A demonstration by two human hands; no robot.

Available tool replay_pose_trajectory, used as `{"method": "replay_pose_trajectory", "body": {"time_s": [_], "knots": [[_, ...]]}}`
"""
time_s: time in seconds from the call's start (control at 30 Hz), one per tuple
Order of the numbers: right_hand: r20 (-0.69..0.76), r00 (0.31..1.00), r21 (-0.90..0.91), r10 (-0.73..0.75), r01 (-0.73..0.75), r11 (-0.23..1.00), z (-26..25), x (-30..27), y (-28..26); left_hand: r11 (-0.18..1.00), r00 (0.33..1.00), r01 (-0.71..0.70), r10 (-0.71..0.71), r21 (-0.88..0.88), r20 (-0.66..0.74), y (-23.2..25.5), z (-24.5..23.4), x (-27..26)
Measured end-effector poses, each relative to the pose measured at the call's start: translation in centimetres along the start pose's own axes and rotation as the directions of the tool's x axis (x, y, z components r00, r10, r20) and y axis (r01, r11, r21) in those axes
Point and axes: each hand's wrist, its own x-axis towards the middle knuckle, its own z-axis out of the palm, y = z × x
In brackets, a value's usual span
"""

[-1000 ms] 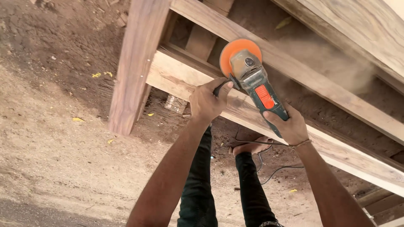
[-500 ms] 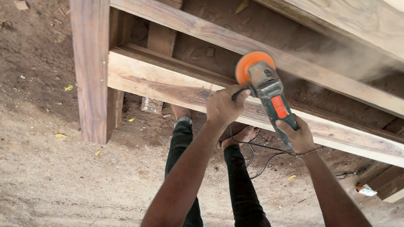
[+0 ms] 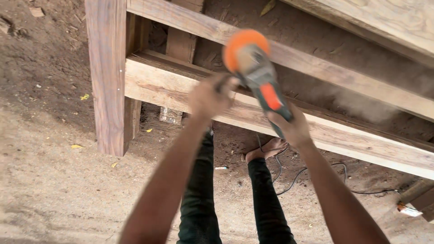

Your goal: Sanding the surfaces of a wooden door or frame structure using an angle grinder with a sanding disc.

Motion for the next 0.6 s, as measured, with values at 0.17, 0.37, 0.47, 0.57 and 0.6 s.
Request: {"method": "replay_pose_trajectory", "body": {"time_s": [0.17, 0.37, 0.47, 0.57, 0.6], "knots": [[0.053, 0.997, -0.321, 0.060, -0.040, 0.946, 5.5, 4.0, -9.1, 0.997, 0.973, -0.014, -0.004, -0.078, -0.230, -7.0, -5.9, 1.9], [0.075, 0.996, -0.356, 0.052, -0.022, 0.934, 1.6, 1.8, -8.1, 0.982, 0.965, -0.052, 0.003, -0.181, -0.263, -3.5, -2.5, 0.3], [-0.036, 0.995, -0.356, 0.088, -0.095, 0.930, -1.8, -0.3, -5.7, 0.986, 0.988, 0.014, -0.039, -0.163, -0.147, 0.5, 0.0, -0.7], [-0.102, 0.993, -0.345, 0.062, -0.094, 0.934, -5.1, -1.7, -3.6, 0.983, 0.995, 0.040, -0.055, -0.178, -0.079, 3.3, 2.8, -1.2], [-0.114, 0.993, -0.325, 0.019, -0.056, 0.944, -6.2, -2.3, -3.1, 0.985, 0.993, -0.018, -0.002, -0.172, -0.120, 3.9, 3.9, -1.5]]}}
